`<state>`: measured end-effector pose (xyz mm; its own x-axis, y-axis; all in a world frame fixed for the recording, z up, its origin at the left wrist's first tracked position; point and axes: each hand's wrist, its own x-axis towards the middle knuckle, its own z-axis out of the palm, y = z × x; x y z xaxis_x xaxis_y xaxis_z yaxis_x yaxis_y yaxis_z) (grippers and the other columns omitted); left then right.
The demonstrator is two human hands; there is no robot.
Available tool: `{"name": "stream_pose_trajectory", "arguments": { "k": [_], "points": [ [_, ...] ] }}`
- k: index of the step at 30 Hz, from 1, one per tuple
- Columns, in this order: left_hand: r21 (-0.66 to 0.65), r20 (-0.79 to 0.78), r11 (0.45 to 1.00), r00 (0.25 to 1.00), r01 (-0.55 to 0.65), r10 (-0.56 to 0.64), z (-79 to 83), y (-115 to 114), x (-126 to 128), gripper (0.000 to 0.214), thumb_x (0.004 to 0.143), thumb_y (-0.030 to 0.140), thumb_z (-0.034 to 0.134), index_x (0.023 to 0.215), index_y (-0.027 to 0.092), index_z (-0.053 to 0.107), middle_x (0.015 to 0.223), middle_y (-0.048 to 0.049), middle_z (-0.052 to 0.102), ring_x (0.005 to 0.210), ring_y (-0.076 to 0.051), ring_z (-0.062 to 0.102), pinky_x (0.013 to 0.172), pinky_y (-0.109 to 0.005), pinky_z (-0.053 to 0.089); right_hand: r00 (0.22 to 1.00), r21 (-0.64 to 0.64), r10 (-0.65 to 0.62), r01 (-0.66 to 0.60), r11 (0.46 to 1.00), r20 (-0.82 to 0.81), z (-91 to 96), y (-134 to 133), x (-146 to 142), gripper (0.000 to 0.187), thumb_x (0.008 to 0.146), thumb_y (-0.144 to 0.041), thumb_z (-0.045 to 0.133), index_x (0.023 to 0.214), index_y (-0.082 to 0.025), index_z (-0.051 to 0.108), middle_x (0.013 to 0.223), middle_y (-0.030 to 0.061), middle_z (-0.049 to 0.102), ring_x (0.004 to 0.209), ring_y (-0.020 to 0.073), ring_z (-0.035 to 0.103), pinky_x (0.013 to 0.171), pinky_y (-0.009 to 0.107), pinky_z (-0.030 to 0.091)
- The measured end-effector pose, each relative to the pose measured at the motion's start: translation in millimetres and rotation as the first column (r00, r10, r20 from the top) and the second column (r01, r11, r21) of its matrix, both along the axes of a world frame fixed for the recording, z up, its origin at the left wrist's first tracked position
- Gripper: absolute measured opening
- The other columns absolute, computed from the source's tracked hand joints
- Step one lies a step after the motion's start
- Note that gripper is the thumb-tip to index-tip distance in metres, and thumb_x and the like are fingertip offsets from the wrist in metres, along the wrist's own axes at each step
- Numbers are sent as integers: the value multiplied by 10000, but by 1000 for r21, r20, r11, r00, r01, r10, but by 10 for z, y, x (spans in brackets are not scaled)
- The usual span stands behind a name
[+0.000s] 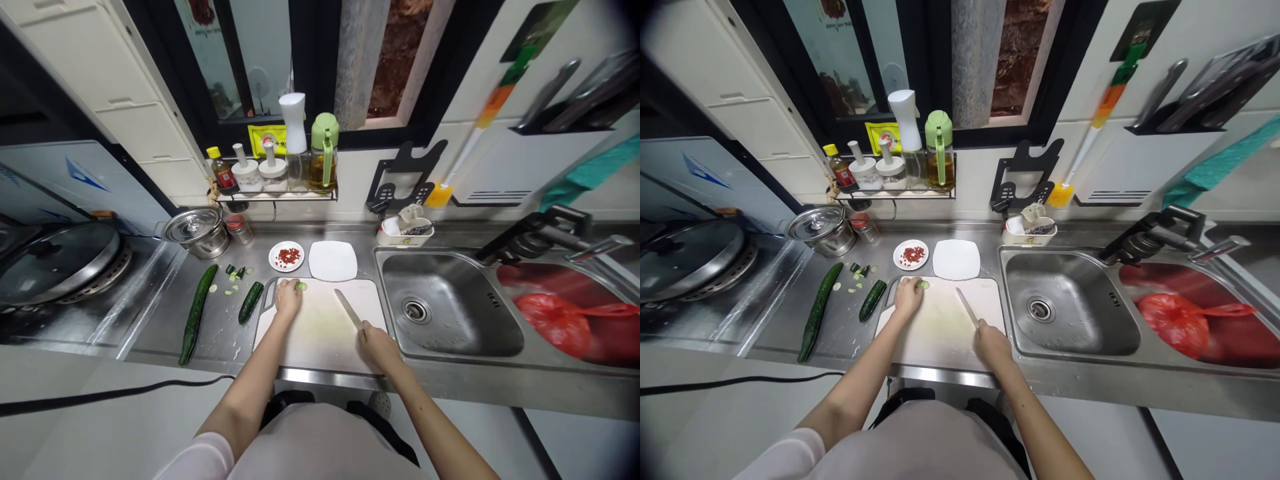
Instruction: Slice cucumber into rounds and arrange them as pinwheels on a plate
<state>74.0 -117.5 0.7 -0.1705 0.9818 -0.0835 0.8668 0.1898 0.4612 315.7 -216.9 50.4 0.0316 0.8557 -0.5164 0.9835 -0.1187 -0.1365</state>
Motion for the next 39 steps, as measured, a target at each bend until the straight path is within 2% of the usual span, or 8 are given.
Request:
{"name": "stream_pose_trajectory", "arguments": {
  "k": [3,10,19,24,27,30,35,39],
  "points": [
    [-19,-63,999,997,44,-45,4,77,24,351,873,249,529,1200,266,658,1137,-125,599,1118,-286,514,924,-376,404,1000,-8,-6,6,1000,5,12,1,-3,315,970,-228,298,1141,-146,550,1043,168,697,985,249,672,768,314,444],
    [-29,-137,991,981,132,-135,20,124,55,294,893,201,487,1091,251,699,1109,-119,588,1070,-266,521,882,-362,402,1000,-4,-9,9,1000,-10,6,-3,3,303,966,-221,302,1125,-147,548,1021,174,698,961,257,676,744,324,448],
    [-27,-138,990,981,136,-138,70,168,65,225,855,146,502,986,218,670,1051,-98,650,1028,-247,551,841,-328,402,1000,3,-7,7,1000,-6,14,-14,0,318,957,-207,299,1135,-144,554,1026,170,700,978,255,672,762,324,452],
    [-28,0,999,999,42,-42,108,107,76,192,837,150,523,930,229,671,940,-66,697,947,-224,600,796,-306,413,1000,34,7,-6,999,-8,-16,-39,-5,313,958,-206,308,1133,-138,558,1032,166,702,968,260,675,764,329,455],
    [-68,175,997,984,-33,44,77,-30,82,193,817,158,545,940,231,675,846,-22,699,831,-175,619,734,-263,421,1000,34,10,-10,999,-1,-24,-37,-1,320,964,-217,303,1136,-135,560,1037,165,703,970,261,674,759,327,453],
    [-103,288,994,955,-46,74,-9,-212,86,176,786,154,575,921,209,673,747,11,668,721,-138,605,679,-235,415,1000,24,19,-19,1000,1,-8,-31,10,324,967,-227,309,1151,-134,559,1054,163,700,980,259,671,761,323,449],
    [-105,286,994,956,-28,57,-161,-385,114,195,794,124,543,929,198,662,693,16,636,681,-138,587,661,-241,408,996,43,84,-84,996,2,46,-99,-1,344,975,-224,292,1155,-141,573,1041,164,705,987,253,667,778,321,441],
    [-36,234,999,971,-34,41,-235,-364,135,208,774,110,574,950,180,660,849,-34,662,813,-161,611,737,-255,429,987,37,159,-158,987,-26,97,-218,-93,346,982,-235,301,1193,-152,563,1040,148,708,1001,237,661,796,306,433]
  ]
}}
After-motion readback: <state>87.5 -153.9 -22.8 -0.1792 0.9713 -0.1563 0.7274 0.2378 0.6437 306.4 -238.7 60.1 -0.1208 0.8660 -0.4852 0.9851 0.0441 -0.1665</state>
